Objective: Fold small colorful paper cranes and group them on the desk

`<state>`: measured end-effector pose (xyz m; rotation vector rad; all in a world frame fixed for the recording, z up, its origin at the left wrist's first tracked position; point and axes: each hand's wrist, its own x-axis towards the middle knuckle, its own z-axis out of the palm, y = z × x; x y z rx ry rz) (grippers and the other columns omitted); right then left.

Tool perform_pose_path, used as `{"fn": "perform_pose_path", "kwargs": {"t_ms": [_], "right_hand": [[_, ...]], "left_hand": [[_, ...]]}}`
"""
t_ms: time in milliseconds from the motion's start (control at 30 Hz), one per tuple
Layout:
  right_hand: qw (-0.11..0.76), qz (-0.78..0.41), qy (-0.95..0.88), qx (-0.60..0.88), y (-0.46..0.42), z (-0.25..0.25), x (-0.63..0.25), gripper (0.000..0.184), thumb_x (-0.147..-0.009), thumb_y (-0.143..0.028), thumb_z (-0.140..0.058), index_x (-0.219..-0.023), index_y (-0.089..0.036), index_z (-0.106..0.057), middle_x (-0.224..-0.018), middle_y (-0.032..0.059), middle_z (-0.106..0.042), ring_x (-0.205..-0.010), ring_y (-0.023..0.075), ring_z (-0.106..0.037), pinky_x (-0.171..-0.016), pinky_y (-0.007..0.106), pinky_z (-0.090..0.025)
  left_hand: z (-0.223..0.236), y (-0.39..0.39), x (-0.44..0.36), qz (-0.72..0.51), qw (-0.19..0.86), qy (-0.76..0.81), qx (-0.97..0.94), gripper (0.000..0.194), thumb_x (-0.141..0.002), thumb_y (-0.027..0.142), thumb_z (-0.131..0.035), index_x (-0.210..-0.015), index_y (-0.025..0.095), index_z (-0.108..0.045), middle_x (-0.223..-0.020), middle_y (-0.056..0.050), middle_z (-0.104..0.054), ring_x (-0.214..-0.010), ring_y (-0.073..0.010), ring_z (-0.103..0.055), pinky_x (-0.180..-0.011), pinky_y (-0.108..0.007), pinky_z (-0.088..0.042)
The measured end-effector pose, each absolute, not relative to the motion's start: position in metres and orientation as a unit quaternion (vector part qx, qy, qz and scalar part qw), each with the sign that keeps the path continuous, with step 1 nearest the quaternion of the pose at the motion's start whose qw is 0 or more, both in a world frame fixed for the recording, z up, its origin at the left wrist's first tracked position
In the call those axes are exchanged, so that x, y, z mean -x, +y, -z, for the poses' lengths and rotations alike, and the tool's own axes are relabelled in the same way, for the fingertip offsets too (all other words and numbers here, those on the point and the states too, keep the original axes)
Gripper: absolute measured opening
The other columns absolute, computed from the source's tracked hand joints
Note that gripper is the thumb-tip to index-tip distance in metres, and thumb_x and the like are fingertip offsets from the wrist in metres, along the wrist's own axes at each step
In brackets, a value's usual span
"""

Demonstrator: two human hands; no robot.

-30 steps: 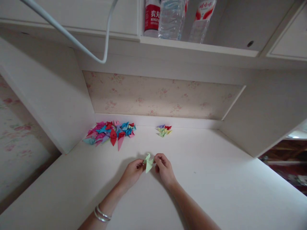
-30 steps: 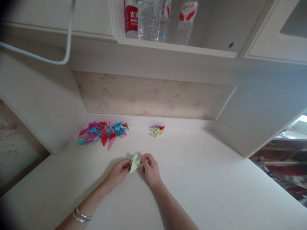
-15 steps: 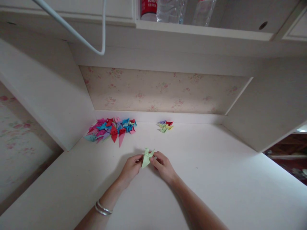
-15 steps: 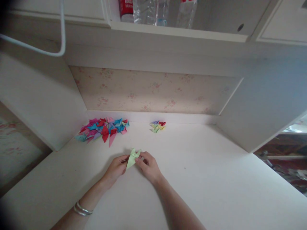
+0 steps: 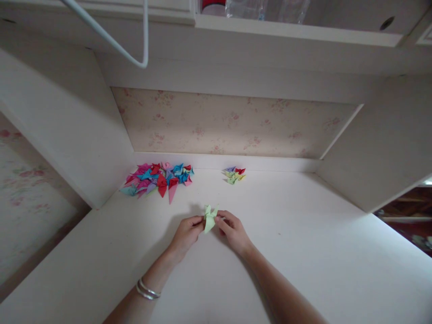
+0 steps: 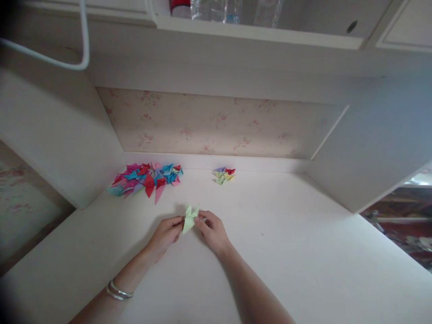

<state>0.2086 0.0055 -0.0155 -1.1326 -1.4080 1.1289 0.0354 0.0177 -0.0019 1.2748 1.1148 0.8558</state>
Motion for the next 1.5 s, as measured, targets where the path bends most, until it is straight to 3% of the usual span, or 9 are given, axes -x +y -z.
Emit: {"fn": "perform_pose_path", "kwargs": {"t_ms": [867, 1200, 1333, 1500], "right_hand": [[0.492, -0.466, -0.556, 0.481, 0.006, 0.020, -0.208, 0.036, -0.083, -0.050, -0.060, -0.102, -0.020, -0.065, -0.081, -0.0003, -0.058, -0.053, 0.0080, -0.045, -0.047, 0.022, -0.034], [0.520, -0.500, -0.503, 0.475, 0.011, 0.021, -0.211, 0.030, -0.079, -0.047, -0.065, -0.082, -0.017, -0.065, -0.053, -0.0054, -0.045, -0.049, 0.0086, -0.039, -0.046, 0.023, -0.027], [0.535, -0.491, -0.491, 0.481, 0.012, 0.020, -0.209, 0.032, -0.079, -0.048, -0.064, -0.081, -0.017, -0.063, -0.057, -0.0053, -0.045, -0.048, 0.0083, -0.039, -0.045, 0.023, -0.028], [0.538, -0.449, -0.494, 0.514, 0.018, 0.020, -0.214, 0.038, -0.080, -0.055, -0.060, -0.085, -0.017, -0.064, -0.063, -0.0024, -0.052, -0.049, 0.0096, -0.043, -0.045, 0.023, -0.031]], "left_hand": [[-0.003, 0.015, -0.036, -0.358, 0.592, 0.479, -0.541, 0.044, -0.074, 0.054, -0.064, -0.087, 0.013, -0.072, -0.052, 0.007, -0.030, -0.047, -0.0060, -0.021, -0.045, -0.022, -0.013], [-0.007, 0.015, -0.039, -0.347, 0.575, 0.472, -0.571, 0.040, -0.076, 0.049, -0.063, -0.090, 0.013, -0.071, -0.055, 0.006, -0.042, -0.047, -0.0066, -0.028, -0.047, -0.022, -0.020], [0.001, 0.017, -0.040, -0.375, 0.551, 0.500, -0.554, 0.045, -0.074, 0.045, -0.065, -0.106, 0.013, -0.066, -0.060, 0.006, -0.047, -0.047, -0.0072, -0.034, -0.048, -0.022, -0.024], [0.007, 0.020, -0.040, -0.393, 0.554, 0.502, -0.535, 0.050, -0.072, 0.048, -0.065, -0.108, 0.014, -0.062, -0.063, 0.007, -0.045, -0.046, -0.0064, -0.034, -0.045, -0.022, -0.025]]}}
